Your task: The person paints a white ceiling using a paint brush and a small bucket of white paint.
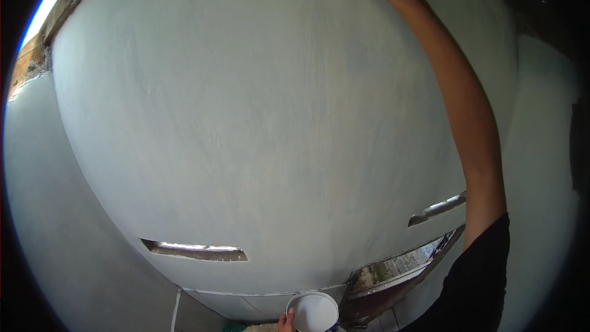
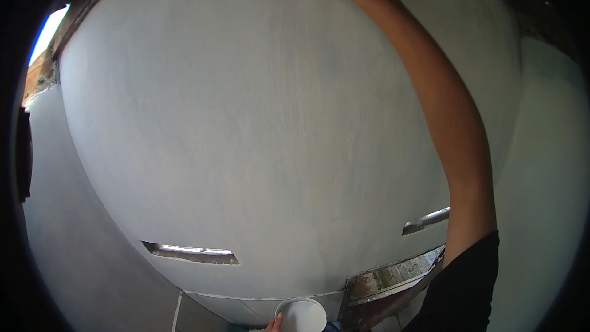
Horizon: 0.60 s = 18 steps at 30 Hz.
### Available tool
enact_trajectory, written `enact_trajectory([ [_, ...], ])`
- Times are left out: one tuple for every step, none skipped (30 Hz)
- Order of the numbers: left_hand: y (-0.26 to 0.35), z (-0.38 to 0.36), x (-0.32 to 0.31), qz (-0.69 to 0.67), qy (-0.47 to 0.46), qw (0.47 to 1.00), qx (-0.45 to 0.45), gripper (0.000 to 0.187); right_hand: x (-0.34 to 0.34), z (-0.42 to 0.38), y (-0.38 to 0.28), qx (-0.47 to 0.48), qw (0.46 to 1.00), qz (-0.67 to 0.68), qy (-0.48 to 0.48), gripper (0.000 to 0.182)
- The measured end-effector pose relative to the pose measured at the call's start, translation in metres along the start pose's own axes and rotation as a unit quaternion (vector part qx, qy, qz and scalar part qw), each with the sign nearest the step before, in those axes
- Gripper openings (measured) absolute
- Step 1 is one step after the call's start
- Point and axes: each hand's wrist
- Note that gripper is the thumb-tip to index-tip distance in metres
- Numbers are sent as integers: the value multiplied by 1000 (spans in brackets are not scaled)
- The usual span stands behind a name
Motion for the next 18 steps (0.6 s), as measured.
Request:
enact_trajectory([
  [-1, -3, 3, -1, 1, 1000, 1, 79, 3, -19, -26, 2, 1000, 15, -15, 23],
  [-1, -5, 6, -1, 1, 1000, 2, 79, 6, -46, -44, 6, 999, 22, -32, 11],
  [-1, -6, 8, -2, 1, 1000, 2, 79, 9, -74, -64, 11, 998, 28, -50, 22],
  [0, -6, 10, -2, 0, 1000, -1, 78, 14, -95, -96, -8, 995, 81, -52, 28],
  [3, -3, 12, -3, -1, 1000, -5, 78, 20, -114, -126, -43, 988, 113, -95, 28],
  [5, -2, 14, -5, -2, 1000, -8, 78, 27, -124, -153, -65, 978, 155, -123, 28],
  [7, -1, 16, -5, -2, 1000, -11, 77, 35, -129, -174, -98, 961, 202, -162, 23],
  [8, 0, 17, -8, -2, 1000, -14, 77, 39, -127, -181, -95, 961, 201, -163, 23],
  [10, 2, 18, -11, -1, 1000, -17, 77, 41, -124, -185, -172, 932, 249, -197, 19],
  [12, 3, 20, -14, 1, 1000, -20, 76, 43, -120, -186, -247, 893, 297, -230, 16],
  [11, 2, 22, -16, 3, 1000, -19, 76, 42, -105, -175, -315, 843, 355, -252, 14],
  [10, -1, 25, -16, 5, 1000, -16, 76, 37, -93, -160, -318, 850, 329, -262, 14],
  [9, -3, 27, -17, 7, 1000, -14, 76, 24, -87, -138, -334, 854, 330, -222, 12],
  [10, -2, 29, -19, 9, 1000, -16, 75, 16, -75, -112, -358, 853, 313, -215, 14],
  [9, -3, 32, -21, 12, 1000, -14, 75, 9, -56, -85, -359, 864, 277, -220, 17],
  [8, -4, 35, -22, 17, 1000, -13, 75, 6, -31, -68, -383, 869, 240, -201, 15],
  [9, -4, 39, -25, 24, 999, -14, 74, 4, -3, -52, -405, 873, 204, -179, 15],
  [9, -5, 44, -26, 30, 999, -13, 74, 3, 26, -30, -418, 871, 197, -166, 18],
])
Point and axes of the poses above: each hand's wrist, its own z-axis towards the middle knuckle, its own x-axis out of the back of the hand, y = z × x, and after that the axes turned 9 degrees about z, right-handed
